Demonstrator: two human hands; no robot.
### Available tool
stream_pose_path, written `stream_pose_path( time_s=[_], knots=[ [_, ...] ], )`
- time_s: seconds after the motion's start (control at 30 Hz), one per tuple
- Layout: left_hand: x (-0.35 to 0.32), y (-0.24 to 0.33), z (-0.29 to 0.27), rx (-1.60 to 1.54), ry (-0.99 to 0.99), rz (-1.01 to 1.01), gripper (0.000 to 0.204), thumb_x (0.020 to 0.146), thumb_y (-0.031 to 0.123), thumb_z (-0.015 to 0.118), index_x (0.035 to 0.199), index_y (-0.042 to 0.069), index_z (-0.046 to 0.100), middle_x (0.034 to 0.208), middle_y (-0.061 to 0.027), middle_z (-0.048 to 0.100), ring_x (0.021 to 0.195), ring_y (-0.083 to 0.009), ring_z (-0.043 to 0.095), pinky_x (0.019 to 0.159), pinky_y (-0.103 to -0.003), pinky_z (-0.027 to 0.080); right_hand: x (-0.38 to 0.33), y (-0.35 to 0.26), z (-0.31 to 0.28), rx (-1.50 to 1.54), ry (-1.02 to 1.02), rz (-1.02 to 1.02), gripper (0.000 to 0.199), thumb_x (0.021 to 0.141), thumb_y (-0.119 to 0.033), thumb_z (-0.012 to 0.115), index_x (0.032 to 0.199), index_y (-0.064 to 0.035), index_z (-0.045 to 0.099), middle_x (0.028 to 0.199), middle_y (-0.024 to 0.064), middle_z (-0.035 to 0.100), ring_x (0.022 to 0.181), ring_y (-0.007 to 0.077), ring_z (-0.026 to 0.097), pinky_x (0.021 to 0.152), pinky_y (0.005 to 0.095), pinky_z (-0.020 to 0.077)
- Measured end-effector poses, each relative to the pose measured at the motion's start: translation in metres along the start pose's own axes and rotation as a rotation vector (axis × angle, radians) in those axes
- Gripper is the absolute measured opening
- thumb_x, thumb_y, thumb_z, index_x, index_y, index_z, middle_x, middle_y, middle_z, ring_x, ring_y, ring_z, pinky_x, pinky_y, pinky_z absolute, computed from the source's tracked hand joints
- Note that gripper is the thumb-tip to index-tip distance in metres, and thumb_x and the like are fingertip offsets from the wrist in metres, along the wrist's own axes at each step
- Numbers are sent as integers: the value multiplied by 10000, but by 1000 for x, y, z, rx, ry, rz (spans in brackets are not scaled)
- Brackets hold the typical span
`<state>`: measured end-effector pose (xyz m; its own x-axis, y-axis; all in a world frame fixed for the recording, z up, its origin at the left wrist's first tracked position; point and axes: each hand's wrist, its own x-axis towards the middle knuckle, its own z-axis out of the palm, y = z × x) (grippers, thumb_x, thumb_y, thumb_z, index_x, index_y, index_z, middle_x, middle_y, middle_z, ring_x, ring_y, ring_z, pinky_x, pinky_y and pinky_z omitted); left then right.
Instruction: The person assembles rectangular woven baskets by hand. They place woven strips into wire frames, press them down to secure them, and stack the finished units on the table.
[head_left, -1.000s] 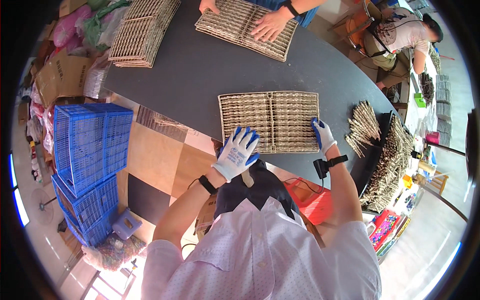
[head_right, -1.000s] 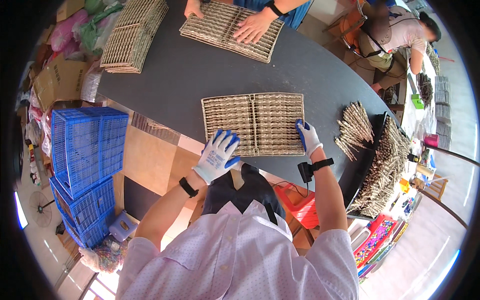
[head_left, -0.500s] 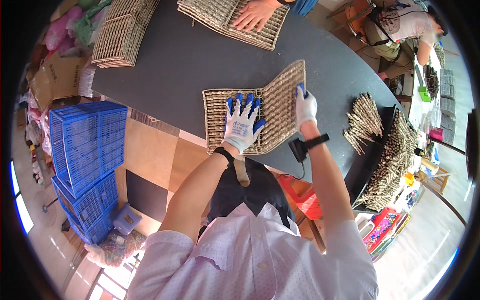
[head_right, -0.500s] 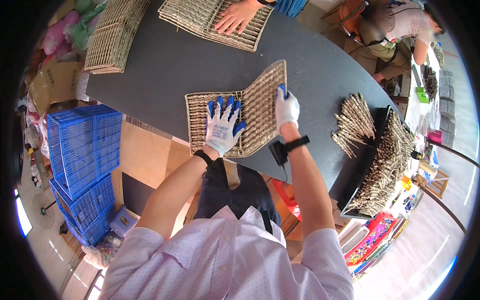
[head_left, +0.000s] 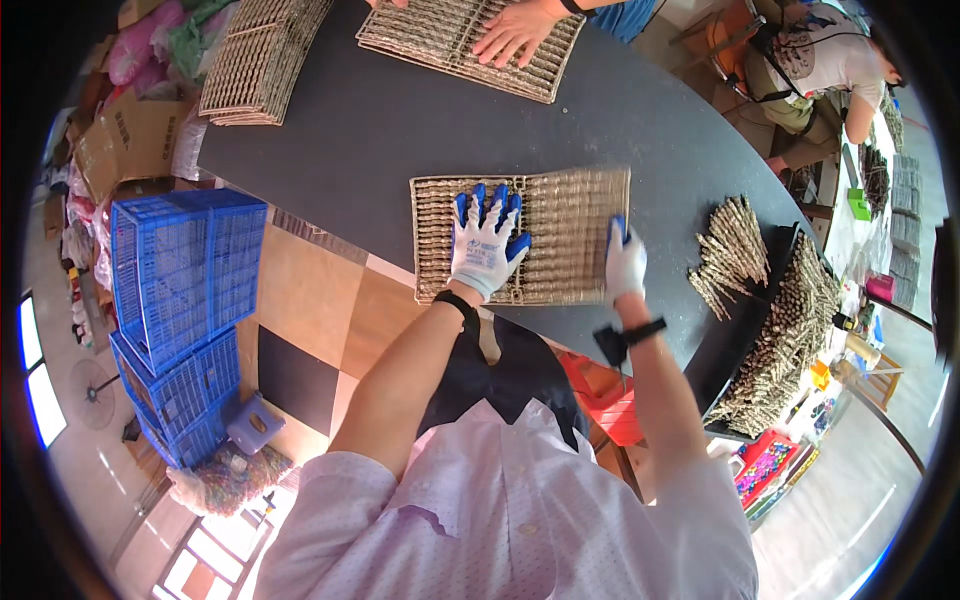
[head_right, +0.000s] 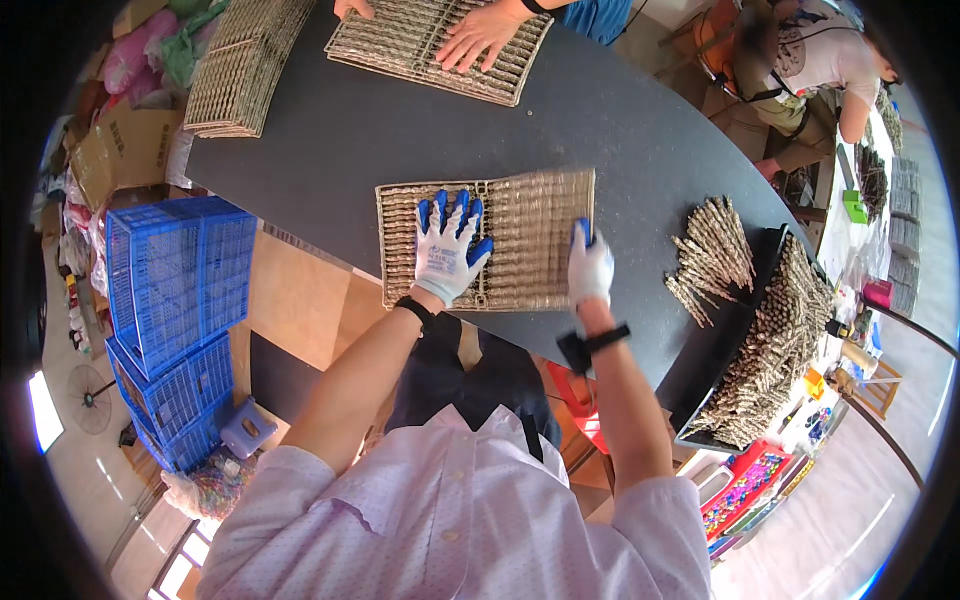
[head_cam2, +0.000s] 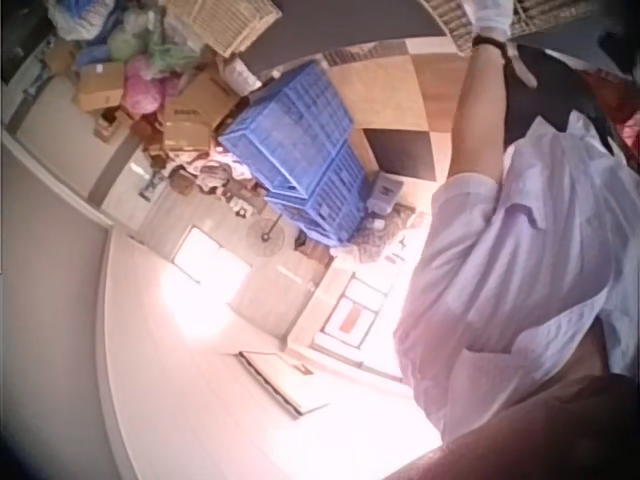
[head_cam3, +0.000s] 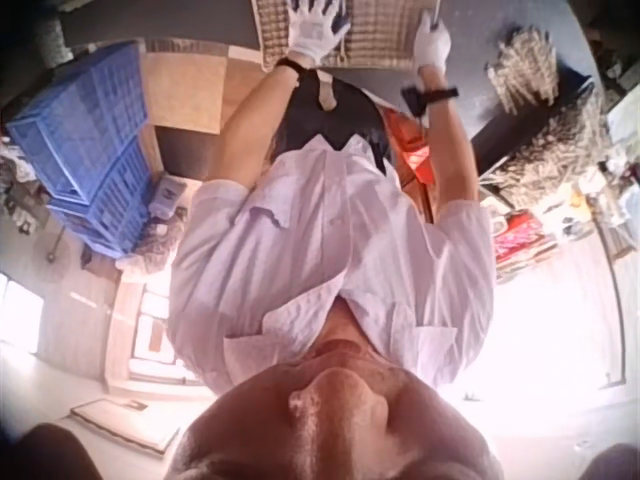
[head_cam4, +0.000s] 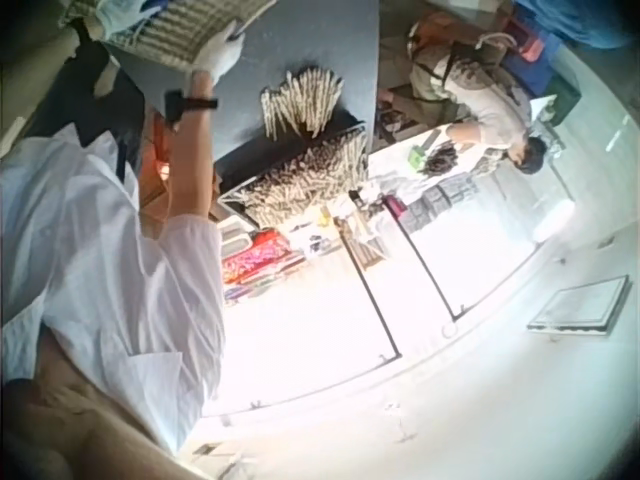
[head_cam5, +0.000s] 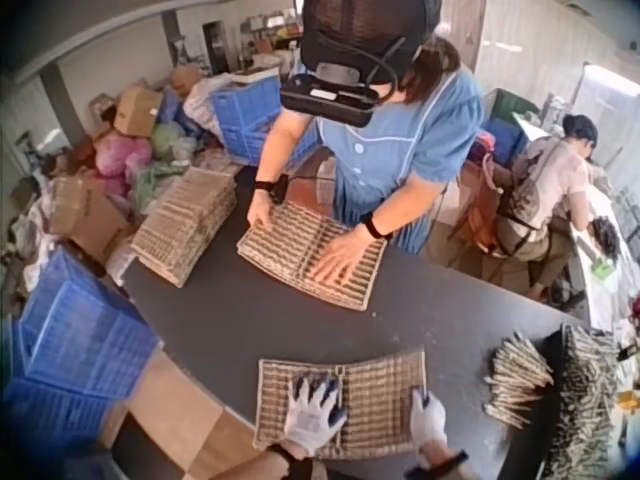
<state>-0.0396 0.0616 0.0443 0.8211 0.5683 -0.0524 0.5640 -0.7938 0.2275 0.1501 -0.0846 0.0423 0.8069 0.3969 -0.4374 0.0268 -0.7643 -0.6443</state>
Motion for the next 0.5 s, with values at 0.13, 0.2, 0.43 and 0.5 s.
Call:
stream_pose_path(
  time_s=[0.13, 0.2, 0.43, 0.5],
  knots=[
    [2, 3, -6, -26, 13, 15, 679, 874, 473, 558, 1442, 135, 406, 1524, -130, 314, 1414, -407, 205, 1161, -560, 79, 42, -73, 19, -158, -40, 43, 511, 969, -440, 410, 1118, 6, 609, 1073, 245, 644, 1049, 423, 588, 893, 464, 456],
    [3, 0, -5, -40, 25, -3, 668, 871, 470, 561, 1432, 134, 423, 1517, -130, 326, 1416, -398, 208, 1161, -560, 80, 32, -49, 17, -107, 56, -4, 518, 966, -450, 422, 1082, 16, 617, 1051, 250, 648, 1025, 425, 597, 880, 468, 461],
    [3, 2, -3, -87, 1, -71, 649, 869, 486, 556, 1413, 146, 457, 1509, -127, 341, 1415, -387, 214, 1161, -554, 86, -35, 32, -8, -421, 36, 12, 553, 948, -482, 468, 1223, -13, 567, 1086, 229, 653, 1017, 389, 621, 881, 444, 479],
    [2, -1, 1, -75, 20, -52, 674, 878, 500, 541, 1444, 157, 410, 1532, -119, 302, 1420, -397, 199, 1162, -558, 73, -24, -9, -17, -553, 197, -151, 554, 924, -468, 510, 1266, -32, 528, 1149, 206, 613, 1080, 380, 570, 931, 462, 432]
  ],
)
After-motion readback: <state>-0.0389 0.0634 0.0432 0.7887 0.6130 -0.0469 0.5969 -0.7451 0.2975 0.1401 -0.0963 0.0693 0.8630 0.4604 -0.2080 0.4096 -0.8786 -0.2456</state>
